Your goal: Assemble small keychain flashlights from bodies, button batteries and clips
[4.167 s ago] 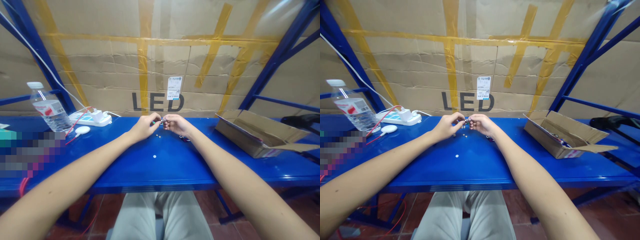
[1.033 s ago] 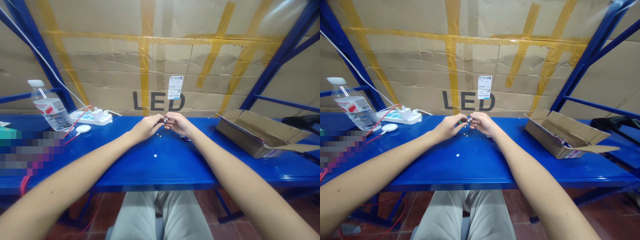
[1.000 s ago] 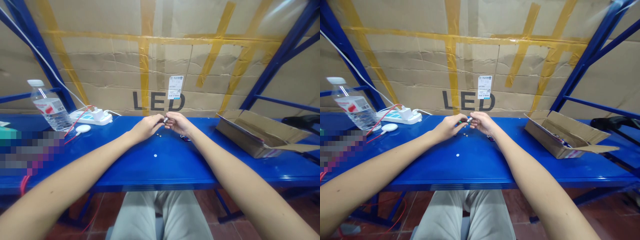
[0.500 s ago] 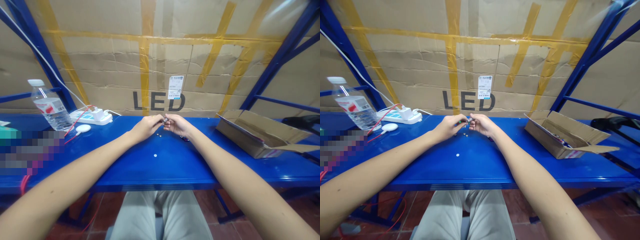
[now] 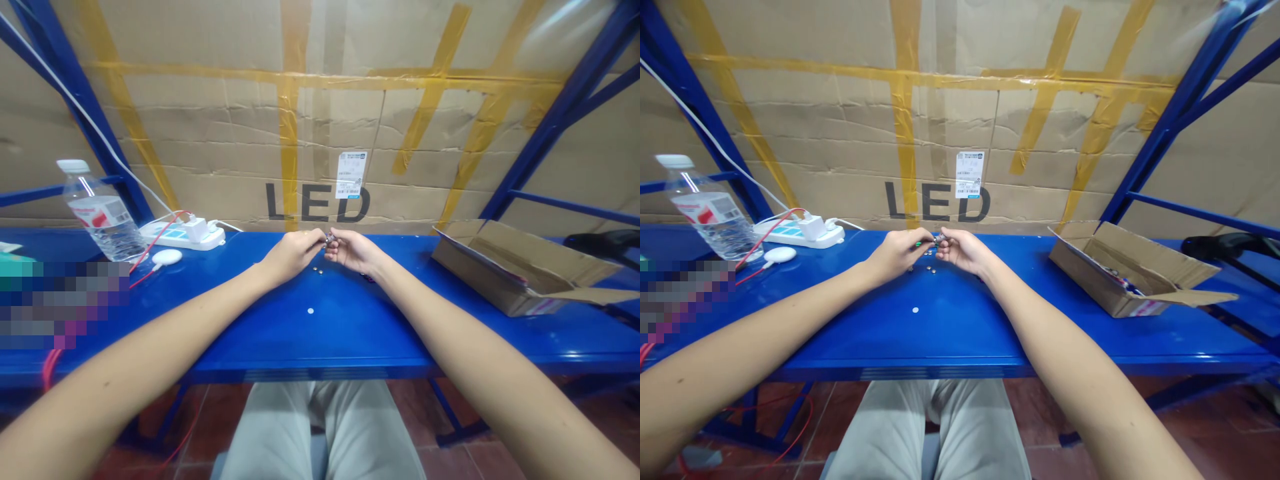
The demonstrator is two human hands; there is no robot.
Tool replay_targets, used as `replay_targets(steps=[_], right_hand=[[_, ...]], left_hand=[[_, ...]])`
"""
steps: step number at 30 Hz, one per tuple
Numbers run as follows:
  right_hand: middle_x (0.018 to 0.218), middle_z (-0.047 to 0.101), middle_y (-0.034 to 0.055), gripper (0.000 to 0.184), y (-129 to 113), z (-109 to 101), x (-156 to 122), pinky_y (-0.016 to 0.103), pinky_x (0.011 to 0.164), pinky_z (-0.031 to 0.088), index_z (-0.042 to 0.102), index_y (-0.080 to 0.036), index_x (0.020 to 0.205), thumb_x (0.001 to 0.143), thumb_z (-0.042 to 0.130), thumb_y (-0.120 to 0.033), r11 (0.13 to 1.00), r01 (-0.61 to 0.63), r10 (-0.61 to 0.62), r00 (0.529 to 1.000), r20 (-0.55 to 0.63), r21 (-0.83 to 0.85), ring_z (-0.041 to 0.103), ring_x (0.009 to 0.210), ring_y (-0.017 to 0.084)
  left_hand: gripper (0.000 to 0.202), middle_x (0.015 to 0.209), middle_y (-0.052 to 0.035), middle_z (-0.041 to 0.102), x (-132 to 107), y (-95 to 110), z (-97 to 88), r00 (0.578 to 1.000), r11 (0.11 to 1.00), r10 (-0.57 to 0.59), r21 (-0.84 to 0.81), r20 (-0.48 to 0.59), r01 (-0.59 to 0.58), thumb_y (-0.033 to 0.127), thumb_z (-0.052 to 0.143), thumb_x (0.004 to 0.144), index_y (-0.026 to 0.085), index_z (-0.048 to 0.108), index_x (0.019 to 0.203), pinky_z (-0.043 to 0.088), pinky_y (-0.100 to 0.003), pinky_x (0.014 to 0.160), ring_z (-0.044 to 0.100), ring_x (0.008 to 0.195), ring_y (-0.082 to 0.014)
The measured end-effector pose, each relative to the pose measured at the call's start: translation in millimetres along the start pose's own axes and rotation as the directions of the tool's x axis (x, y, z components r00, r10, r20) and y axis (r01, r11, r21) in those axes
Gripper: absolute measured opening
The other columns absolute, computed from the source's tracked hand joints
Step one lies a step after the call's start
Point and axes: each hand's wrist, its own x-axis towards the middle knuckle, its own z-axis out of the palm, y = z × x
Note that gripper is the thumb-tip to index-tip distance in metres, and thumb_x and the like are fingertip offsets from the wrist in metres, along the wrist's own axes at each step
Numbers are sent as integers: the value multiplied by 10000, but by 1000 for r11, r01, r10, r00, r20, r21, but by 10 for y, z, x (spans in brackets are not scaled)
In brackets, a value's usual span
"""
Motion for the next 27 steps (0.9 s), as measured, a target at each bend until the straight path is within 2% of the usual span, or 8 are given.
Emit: replay_targets(steps=[6, 10, 14, 22, 27], right_hand=[[603, 459, -16, 247, 6, -8, 1, 263, 629, 474, 546, -166, 726, 962, 551, -238, 999, -13, 13, 1000, -4, 32, 444, 568, 111], [606, 456, -20, 225, 10, -9, -1, 262, 631, 479, 540, -170, 729, 938, 591, -234, 999, -7, 7, 1000, 2, 33, 448, 569, 112], [604, 460, -17, 235, 4, -4, 1, 262, 619, 481, 533, -172, 725, 952, 560, -223, 999, 2, -1, 1000, -14, 48, 442, 571, 114], [609, 463, -7, 234, -19, 17, -7, 267, 621, 478, 528, -179, 723, 953, 550, -217, 996, 13, -9, 999, -49, 85, 448, 584, 120], [583, 415, -15, 193, -51, 12, -46, 271, 584, 431, 510, -180, 695, 885, 532, -150, 996, 30, -32, 999, 22, 80, 397, 552, 118]], left_hand=[[196, 824, -39, 726, -7, -12, 15, 999, 999, 36, 20, -5, -35, 267, 469, 1031, 179, 634, 970, 508, -243, 657, 690, 733, -139], [198, 835, -39, 731, -11, -20, 24, 1000, 1000, 21, 18, -10, -21, 280, 477, 1030, 181, 643, 986, 517, -245, 667, 696, 741, -139], [179, 877, -53, 746, -9, -18, 29, 1000, 1000, 24, 14, -15, -24, 261, 494, 1021, 172, 648, 999, 532, -256, 688, 708, 769, -151], [193, 1013, -85, 765, -8, 1, 47, 1000, 1000, 20, 2, -19, -20, 224, 505, 1009, 160, 662, 1103, 578, -303, 808, 733, 912, -177], [128, 911, -61, 754, 1, 31, 19, 999, 1000, -18, 2, -31, 18, 226, 539, 990, 167, 645, 1028, 565, -269, 741, 721, 805, -157]])
